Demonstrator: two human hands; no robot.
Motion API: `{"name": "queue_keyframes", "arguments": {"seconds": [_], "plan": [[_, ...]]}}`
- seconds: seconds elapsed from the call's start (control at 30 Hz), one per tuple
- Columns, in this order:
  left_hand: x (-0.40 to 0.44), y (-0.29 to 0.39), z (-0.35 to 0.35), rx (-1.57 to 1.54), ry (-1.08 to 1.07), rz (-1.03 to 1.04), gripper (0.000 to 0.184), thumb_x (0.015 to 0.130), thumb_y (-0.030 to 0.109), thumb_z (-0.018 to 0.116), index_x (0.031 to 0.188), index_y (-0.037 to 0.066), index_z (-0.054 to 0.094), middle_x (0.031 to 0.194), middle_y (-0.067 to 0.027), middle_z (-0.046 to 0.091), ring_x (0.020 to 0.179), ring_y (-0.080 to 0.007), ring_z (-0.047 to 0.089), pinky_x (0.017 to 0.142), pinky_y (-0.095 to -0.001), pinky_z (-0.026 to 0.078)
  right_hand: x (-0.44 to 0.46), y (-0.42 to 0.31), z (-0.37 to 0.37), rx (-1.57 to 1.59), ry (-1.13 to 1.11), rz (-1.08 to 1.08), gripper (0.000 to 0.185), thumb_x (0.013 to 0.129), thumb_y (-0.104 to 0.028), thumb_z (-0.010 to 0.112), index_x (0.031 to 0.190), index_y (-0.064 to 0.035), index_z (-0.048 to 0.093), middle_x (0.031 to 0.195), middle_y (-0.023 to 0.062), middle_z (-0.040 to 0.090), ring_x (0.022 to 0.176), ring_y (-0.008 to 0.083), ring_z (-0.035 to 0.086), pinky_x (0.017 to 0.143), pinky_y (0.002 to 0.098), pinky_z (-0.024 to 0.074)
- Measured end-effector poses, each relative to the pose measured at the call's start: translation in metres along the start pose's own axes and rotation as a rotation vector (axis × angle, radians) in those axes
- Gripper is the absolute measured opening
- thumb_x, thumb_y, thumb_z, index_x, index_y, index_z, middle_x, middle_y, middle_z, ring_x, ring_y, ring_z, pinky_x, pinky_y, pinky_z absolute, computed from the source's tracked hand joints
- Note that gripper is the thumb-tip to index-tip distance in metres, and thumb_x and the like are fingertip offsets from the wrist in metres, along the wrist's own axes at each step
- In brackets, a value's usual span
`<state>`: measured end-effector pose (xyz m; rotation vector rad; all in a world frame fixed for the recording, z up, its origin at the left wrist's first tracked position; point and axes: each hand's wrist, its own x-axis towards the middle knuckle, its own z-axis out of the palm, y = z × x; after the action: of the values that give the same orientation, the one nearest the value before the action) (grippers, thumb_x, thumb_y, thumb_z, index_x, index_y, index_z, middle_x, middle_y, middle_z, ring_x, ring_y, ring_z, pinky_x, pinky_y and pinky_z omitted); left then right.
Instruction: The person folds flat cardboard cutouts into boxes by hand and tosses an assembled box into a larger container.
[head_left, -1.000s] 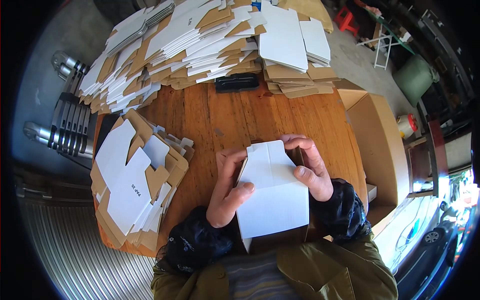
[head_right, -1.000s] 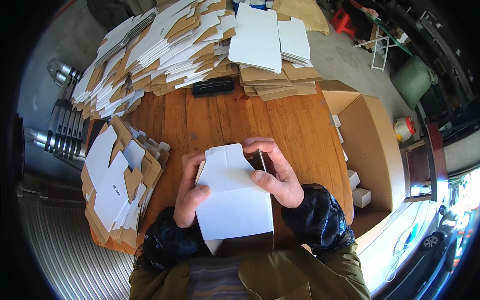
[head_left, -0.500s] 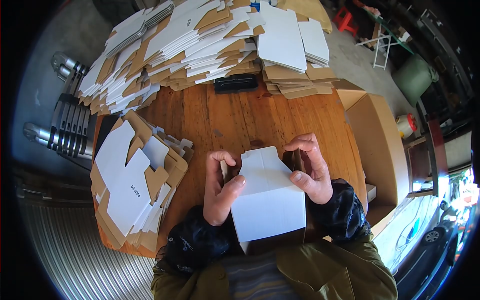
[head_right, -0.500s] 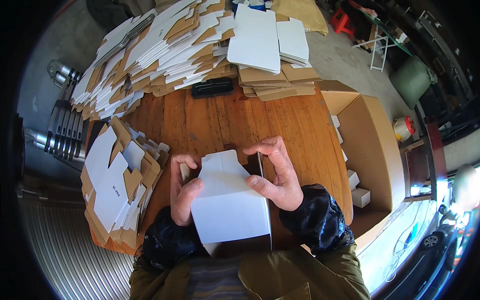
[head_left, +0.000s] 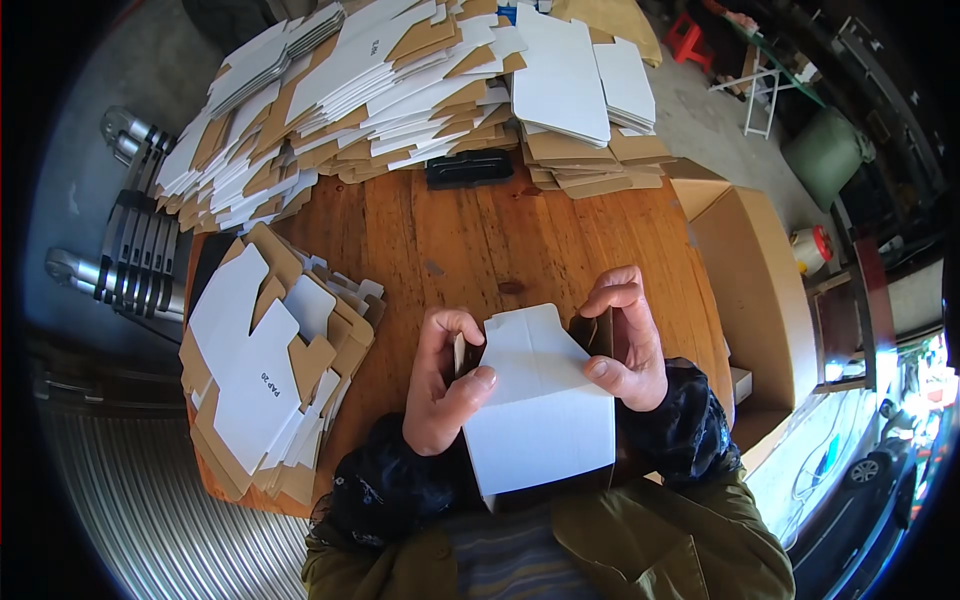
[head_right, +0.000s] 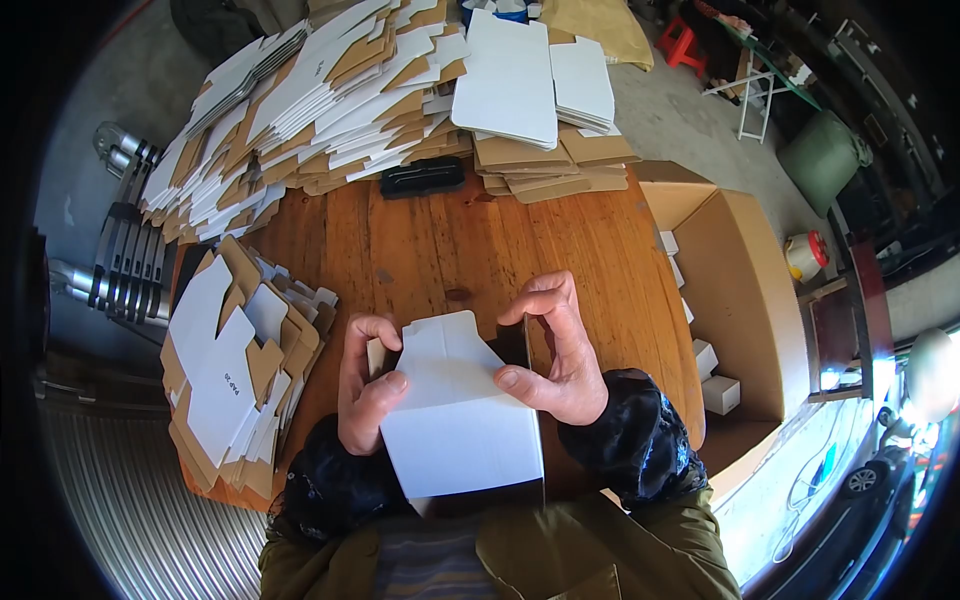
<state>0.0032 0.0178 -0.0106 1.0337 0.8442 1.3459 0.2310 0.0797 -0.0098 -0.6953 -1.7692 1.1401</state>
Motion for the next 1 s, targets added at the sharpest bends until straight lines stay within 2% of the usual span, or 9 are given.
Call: {"name": "queue_keyframes", "arguments": {"seconds": [0.17, 0.47, 0.83, 1.0], "plan": [[-0.0004, -0.0001, 0.0003, -0.074, 0.003, -0.043, 0.033, 0.078, 0.008, 0.056, 0.108, 0.009, 0.043, 0.106, -0.0039, 0.039, 0.096, -0.0115, 0.039, 0.087, -0.0273, 0.035, 0.0005, -0.0009, 0.0028, -0.047, 0.033, -0.014, 0.054, 0.072, -0.035, 0.077, 0.111, -0.0051, 0.055, 0.107, 0.0100, 0.039, 0.105, 0.0256, 0.039, 0.098, 0.0386, 0.0308], [-0.0001, -0.0018, -0.0010, -0.045, -0.016, 0.008, 0.034, 0.078, 0.011, 0.058, 0.109, 0.010, 0.042, 0.107, -0.0041, 0.039, 0.096, -0.0123, 0.039, 0.087, -0.0285, 0.034, -0.0003, -0.0002, 0.0013, -0.166, 0.070, -0.065, 0.054, 0.070, -0.038, 0.078, 0.106, -0.0057, 0.055, 0.104, 0.0104, 0.040, 0.103, 0.0267, 0.039, 0.094, 0.0402, 0.0327], [0.0004, -0.0007, -0.0004, -0.050, 0.003, -0.009, 0.033, 0.080, 0.008, 0.054, 0.110, 0.010, 0.041, 0.105, -0.0034, 0.039, 0.088, -0.0094, 0.041, 0.078, -0.0265, 0.038, 0.0000, -0.0002, 0.0016, -0.199, 0.092, -0.054, 0.055, 0.069, -0.040, 0.078, 0.105, -0.0066, 0.055, 0.106, 0.0113, 0.040, 0.103, 0.0268, 0.039, 0.096, 0.0408, 0.0328], [0.0008, -0.0055, 0.0010, -0.046, 0.035, 0.022, 0.034, 0.083, 0.009, 0.057, 0.112, 0.010, 0.041, 0.103, -0.0033, 0.041, 0.087, -0.0086, 0.042, 0.076, -0.0263, 0.038, 0.0014, -0.0012, -0.0003, -0.234, 0.070, -0.059, 0.055, 0.070, -0.040, 0.079, 0.107, -0.0072, 0.056, 0.107, 0.0107, 0.040, 0.103, 0.0246, 0.039, 0.086, 0.0346, 0.0370]]}}
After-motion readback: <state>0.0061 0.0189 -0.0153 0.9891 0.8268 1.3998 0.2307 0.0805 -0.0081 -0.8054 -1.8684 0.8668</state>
